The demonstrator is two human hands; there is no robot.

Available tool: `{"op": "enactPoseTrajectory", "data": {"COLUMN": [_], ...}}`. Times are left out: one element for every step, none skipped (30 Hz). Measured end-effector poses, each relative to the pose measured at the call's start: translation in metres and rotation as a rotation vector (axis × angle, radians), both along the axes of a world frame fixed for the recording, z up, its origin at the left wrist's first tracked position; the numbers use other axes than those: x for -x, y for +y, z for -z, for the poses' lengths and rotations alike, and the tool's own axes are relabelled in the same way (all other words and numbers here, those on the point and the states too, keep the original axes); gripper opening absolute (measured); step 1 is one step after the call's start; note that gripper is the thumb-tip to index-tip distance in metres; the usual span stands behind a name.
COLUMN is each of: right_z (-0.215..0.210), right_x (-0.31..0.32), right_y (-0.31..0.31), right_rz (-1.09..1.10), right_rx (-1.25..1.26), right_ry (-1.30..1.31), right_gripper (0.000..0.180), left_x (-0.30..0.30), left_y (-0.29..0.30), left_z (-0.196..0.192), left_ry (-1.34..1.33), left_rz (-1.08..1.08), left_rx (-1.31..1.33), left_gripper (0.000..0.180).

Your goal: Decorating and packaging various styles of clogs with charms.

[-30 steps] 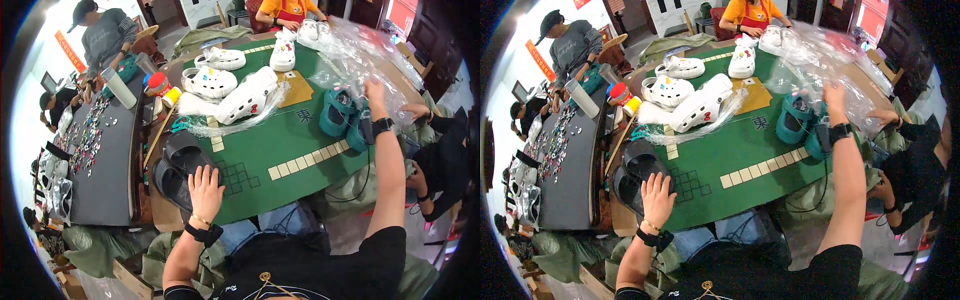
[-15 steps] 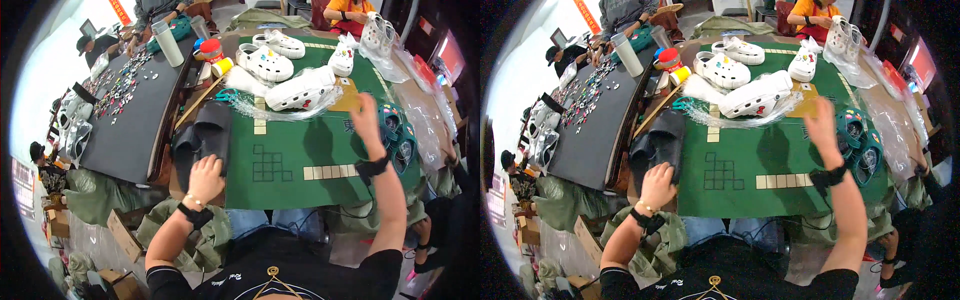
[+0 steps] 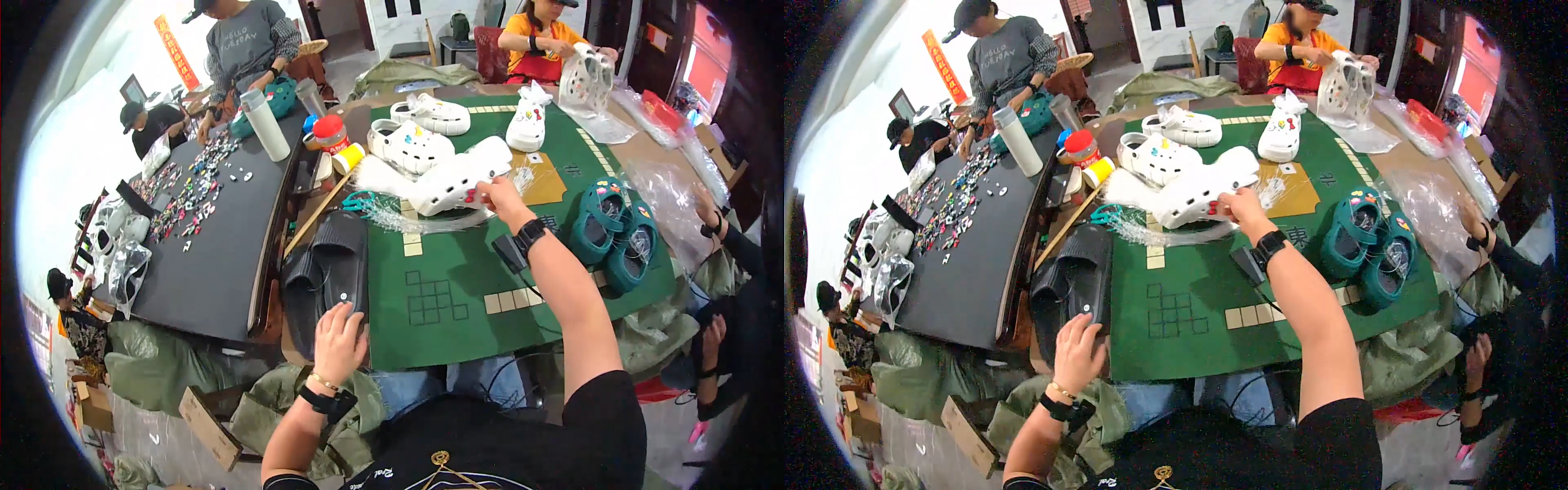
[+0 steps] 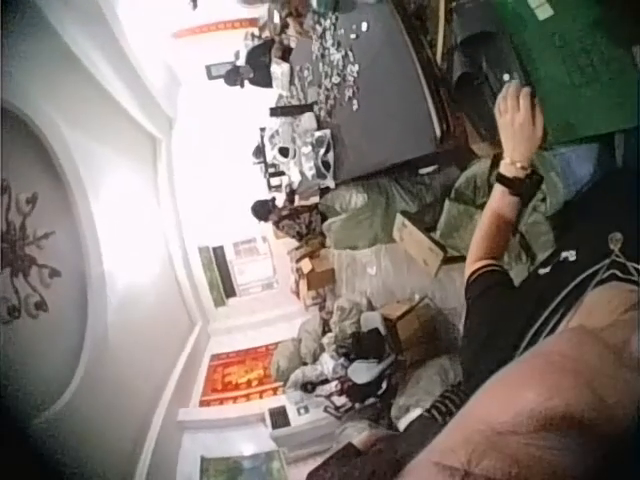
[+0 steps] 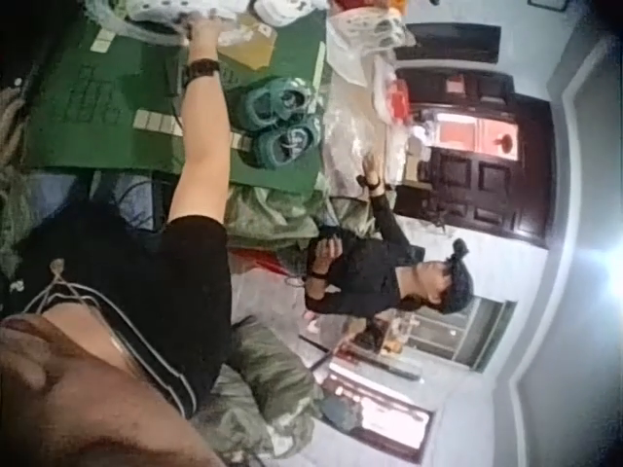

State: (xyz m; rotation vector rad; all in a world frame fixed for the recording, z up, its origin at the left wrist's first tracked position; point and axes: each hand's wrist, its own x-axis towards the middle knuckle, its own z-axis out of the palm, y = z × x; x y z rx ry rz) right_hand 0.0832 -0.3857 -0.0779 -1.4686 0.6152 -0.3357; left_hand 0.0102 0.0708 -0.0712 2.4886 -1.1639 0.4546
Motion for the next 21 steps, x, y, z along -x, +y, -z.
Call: {"op": "enactPoseTrajectory", "data": {"right_z": [-0.004,-0.007,-0.010,-0.027,-0.045,-0.062,-0.079,-0.095,-0.109,-0.120,-0.129,-0.132,-0.133,-0.128,-0.122,-0.113,-0.106,-0.108,-0.112,-0.092,-0.083], "right_x": [-0.002,-0.003,-0.007,-0.010,-0.008,-0.002,0.006,0.018,0.033,0.048,0.066,0.082,0.100,0.114,0.128,0.141,0.154,0.163,0.171,0.173,0.177], "right_y": [-0.006,-0.013,-0.015,0.003,0.017,0.027,0.037,0.053,0.066,0.082,0.095,0.106,0.113,0.116,0.119,0.128,0.135,0.141,0.146,0.137,0.129], "right_rz": [0.015,0.024,0.025,0.066,0.059,0.032,0.007,-0.013,-0.020,-0.039,-0.051,-0.078,-0.101,-0.199,-0.296,-0.334,-0.362,-0.362,-0.359,-0.446,-0.513], "right_rx": [0.010,0.072,0.130,0.122,0.117,0.016,-0.083,-0.150,-0.199,-0.248,-0.291,-0.326,-0.355,-0.400,-0.445,-0.505,-0.557,-0.537,-0.514,-0.414,-0.354], "right_ry": [-0.007,-0.079,-0.148,-0.198,-0.198,-0.273,-0.343,-0.331,-0.348,-0.375,-0.402,-0.402,-0.403,-0.359,-0.316,-0.261,-0.205,-0.095,0.014,0.121,0.172], "right_gripper": [0.019,0.017,0.016,0.021,0.021,0.019,0.018,0.018,0.018,0.017,0.016,0.016,0.016,0.018,0.021,0.022,0.024,0.025,0.027,0.029,0.032], "left_x": [0.000,0.005,0.006,0.009,0.013,0.014,0.015,0.015,0.015,0.016,0.015,0.013,0.014,0.016,0.016,0.010,0.007,0.004,0.002,-0.003,-0.012], "left_y": [-0.011,-0.021,-0.029,-0.031,-0.031,-0.031,-0.033,-0.034,-0.039,-0.042,-0.048,-0.051,-0.060,-0.071,-0.080,-0.085,-0.096,-0.103,-0.109,-0.116,-0.121], "left_z": [0.001,0.000,0.003,0.003,0.001,0.000,0.001,0.000,-0.002,-0.008,-0.010,-0.009,-0.011,-0.015,-0.017,-0.009,-0.001,-0.003,-0.005,0.004,0.017], "left_ry": [-0.016,0.037,0.036,0.043,0.050,0.055,0.085,0.113,0.125,0.193,0.264,0.293,0.306,0.565,0.825,0.937,0.999,1.132,1.265,1.275,1.175], "left_rz": [0.026,0.049,0.070,0.066,0.066,0.065,0.073,0.074,0.078,0.085,0.100,0.095,0.104,0.079,0.053,0.125,0.189,0.109,0.029,0.043,0.122], "left_rx": [0.028,0.043,0.043,0.051,0.059,0.057,0.094,0.130,0.132,0.235,0.343,0.333,0.340,0.516,0.689,0.798,0.956,0.982,1.004,1.004,0.930], "left_gripper": [0.040,0.040,0.040,0.042,0.043,0.043,0.047,0.052,0.052,0.057,0.062,0.078,0.078,0.084,0.089,0.094,0.091,0.089,0.087,0.087,0.084]}}
